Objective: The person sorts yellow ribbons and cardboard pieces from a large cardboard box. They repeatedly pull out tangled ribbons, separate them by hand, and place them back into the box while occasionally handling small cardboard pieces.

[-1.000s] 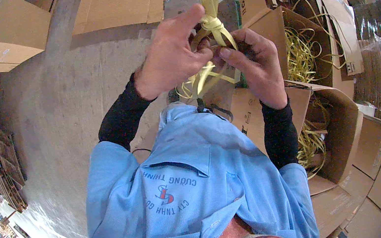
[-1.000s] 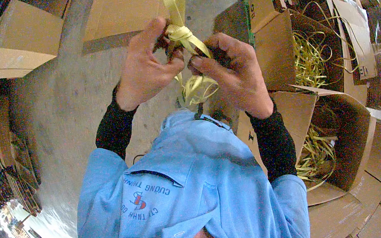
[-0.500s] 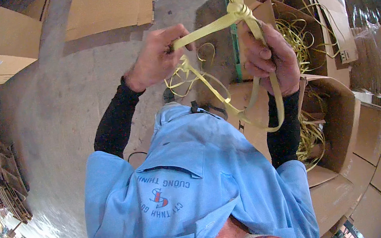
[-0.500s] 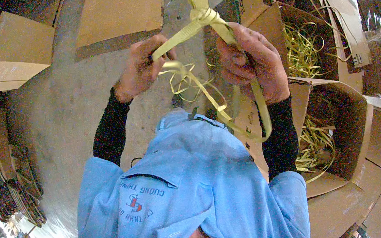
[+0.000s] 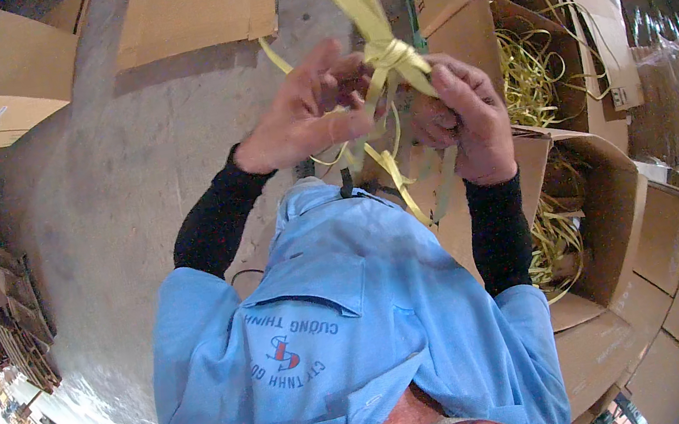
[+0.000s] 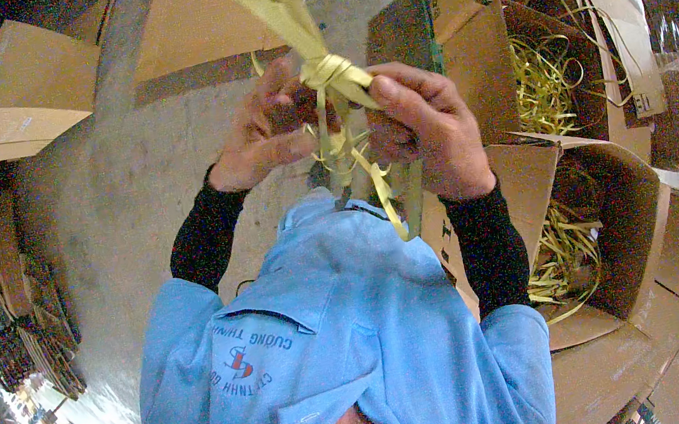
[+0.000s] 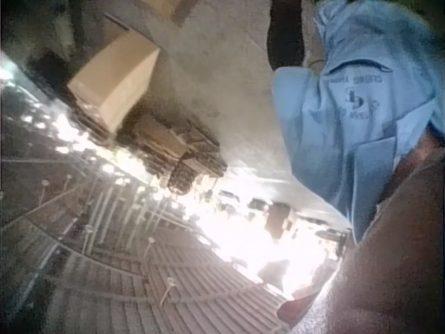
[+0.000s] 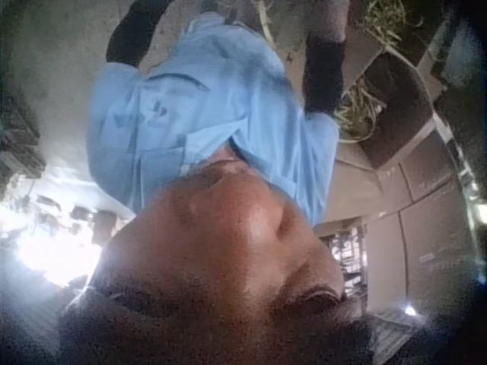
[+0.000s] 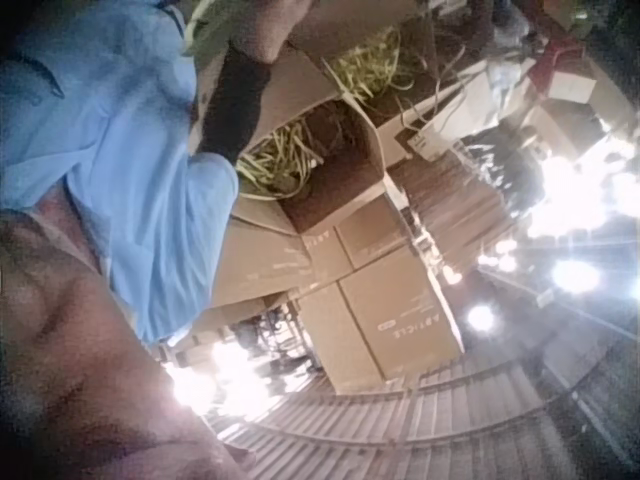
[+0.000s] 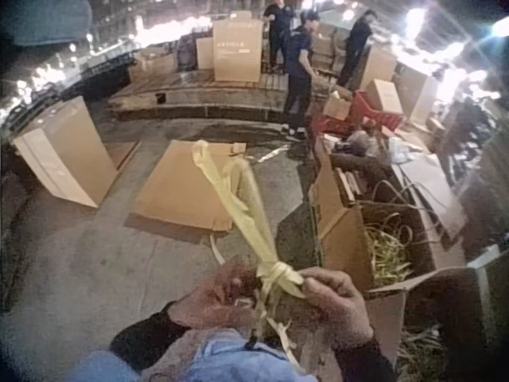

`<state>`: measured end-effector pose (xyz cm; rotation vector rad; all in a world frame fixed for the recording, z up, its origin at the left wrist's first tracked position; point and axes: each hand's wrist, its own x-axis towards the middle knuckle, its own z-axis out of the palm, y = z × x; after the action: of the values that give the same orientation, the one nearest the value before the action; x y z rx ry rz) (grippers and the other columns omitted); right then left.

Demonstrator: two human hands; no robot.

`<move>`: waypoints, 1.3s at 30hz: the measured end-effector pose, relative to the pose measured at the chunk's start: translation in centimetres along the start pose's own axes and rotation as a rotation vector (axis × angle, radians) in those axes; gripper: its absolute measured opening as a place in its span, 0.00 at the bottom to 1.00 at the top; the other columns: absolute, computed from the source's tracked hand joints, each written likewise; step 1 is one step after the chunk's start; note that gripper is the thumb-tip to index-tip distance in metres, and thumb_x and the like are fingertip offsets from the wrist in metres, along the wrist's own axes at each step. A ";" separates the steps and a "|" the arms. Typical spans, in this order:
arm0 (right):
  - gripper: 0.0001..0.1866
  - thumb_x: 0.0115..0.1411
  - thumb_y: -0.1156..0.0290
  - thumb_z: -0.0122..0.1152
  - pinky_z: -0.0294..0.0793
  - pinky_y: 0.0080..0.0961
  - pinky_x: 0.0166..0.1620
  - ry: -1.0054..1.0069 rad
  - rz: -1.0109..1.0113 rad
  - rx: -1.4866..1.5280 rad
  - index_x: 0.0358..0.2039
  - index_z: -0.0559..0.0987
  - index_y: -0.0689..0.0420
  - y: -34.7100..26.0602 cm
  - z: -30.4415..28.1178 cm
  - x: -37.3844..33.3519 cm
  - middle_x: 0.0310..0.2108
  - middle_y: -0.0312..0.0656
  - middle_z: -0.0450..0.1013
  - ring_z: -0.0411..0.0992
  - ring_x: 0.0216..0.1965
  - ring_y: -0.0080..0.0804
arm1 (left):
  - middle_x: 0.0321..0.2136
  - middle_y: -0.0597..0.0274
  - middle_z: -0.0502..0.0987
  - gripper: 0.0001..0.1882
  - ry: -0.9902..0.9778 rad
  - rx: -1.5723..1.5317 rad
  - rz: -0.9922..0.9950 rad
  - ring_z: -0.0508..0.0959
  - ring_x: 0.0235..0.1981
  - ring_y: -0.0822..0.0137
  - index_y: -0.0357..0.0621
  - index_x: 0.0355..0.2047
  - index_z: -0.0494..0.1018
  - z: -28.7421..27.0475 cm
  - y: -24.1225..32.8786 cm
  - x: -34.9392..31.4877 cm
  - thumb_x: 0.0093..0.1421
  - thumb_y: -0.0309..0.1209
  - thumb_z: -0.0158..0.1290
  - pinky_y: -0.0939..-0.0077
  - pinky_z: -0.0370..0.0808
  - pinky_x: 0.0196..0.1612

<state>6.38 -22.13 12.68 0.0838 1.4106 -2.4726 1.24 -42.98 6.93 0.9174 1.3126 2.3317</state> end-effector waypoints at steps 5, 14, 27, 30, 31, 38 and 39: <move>0.14 0.68 0.64 0.54 0.53 0.15 0.20 -0.020 0.017 -0.025 0.44 0.76 0.61 1.6 0.3 0.2 0.18 0.27 0.62 0.56 0.17 0.14 | 0.46 0.59 0.75 0.22 0.183 0.087 -0.085 0.75 0.41 0.74 0.43 0.48 0.64 1.1 -0.2 0.5 0.58 0.26 0.63 0.80 0.74 0.43; 0.15 0.57 0.73 0.69 0.75 0.24 0.31 0.178 -0.551 -1.135 0.44 0.78 0.61 2.5 0.7 0.2 0.28 0.43 0.78 0.76 0.25 0.31 | 0.39 0.57 0.77 0.10 0.169 0.259 -0.136 0.76 0.38 0.72 0.39 0.44 0.68 2.3 1.0 1.1 0.62 0.23 0.53 0.75 0.74 0.41; 0.16 0.54 0.70 0.65 0.75 0.36 0.27 -0.189 -0.649 -1.689 0.44 0.78 0.50 -3.4 -0.7 -0.3 0.27 0.40 0.73 0.75 0.25 0.43 | 0.25 0.70 0.70 0.19 -0.195 0.214 -0.685 0.65 0.20 0.80 0.38 0.51 0.70 0.6 4.1 2.8 0.65 0.38 0.51 0.84 0.62 0.22; 0.16 0.49 0.75 0.63 0.74 0.36 0.28 -0.257 -0.733 -1.734 0.41 0.77 0.56 -5.0 -0.5 -0.4 0.26 0.43 0.72 0.75 0.26 0.43 | 0.20 0.72 0.66 0.19 -0.172 -0.067 -0.766 0.59 0.15 0.82 0.39 0.52 0.69 1.0 5.1 2.8 0.64 0.36 0.51 0.85 0.55 0.16; 0.17 0.48 0.72 0.64 0.75 0.37 0.28 -0.232 -0.760 -1.753 0.41 0.77 0.54 -5.2 -0.4 -0.4 0.27 0.41 0.72 0.75 0.26 0.43 | 0.19 0.72 0.66 0.18 -0.124 -0.108 -0.790 0.60 0.15 0.81 0.40 0.52 0.69 1.2 5.2 2.8 0.64 0.36 0.50 0.85 0.55 0.16; 0.18 0.51 0.78 0.66 0.77 0.34 0.33 -0.138 -0.805 -1.702 0.45 0.79 0.57 -4.0 0.5 -0.9 0.33 0.44 0.77 0.77 0.32 0.42 | 0.19 0.67 0.67 0.15 0.028 -0.609 -0.766 0.62 0.14 0.78 0.44 0.44 0.68 2.4 4.2 1.7 0.67 0.40 0.41 0.83 0.57 0.15; 0.19 0.51 0.79 0.66 0.78 0.33 0.34 -0.115 -0.798 -1.679 0.45 0.80 0.56 -3.8 0.5 -1.0 0.33 0.44 0.78 0.78 0.32 0.42 | 0.19 0.66 0.67 0.14 0.011 -0.653 -0.737 0.61 0.14 0.77 0.44 0.42 0.67 2.4 4.0 1.5 0.67 0.40 0.40 0.83 0.56 0.15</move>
<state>6.30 -20.52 16.26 -1.0521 3.2211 -0.7387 1.92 -42.74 11.80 0.1606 0.6291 1.9342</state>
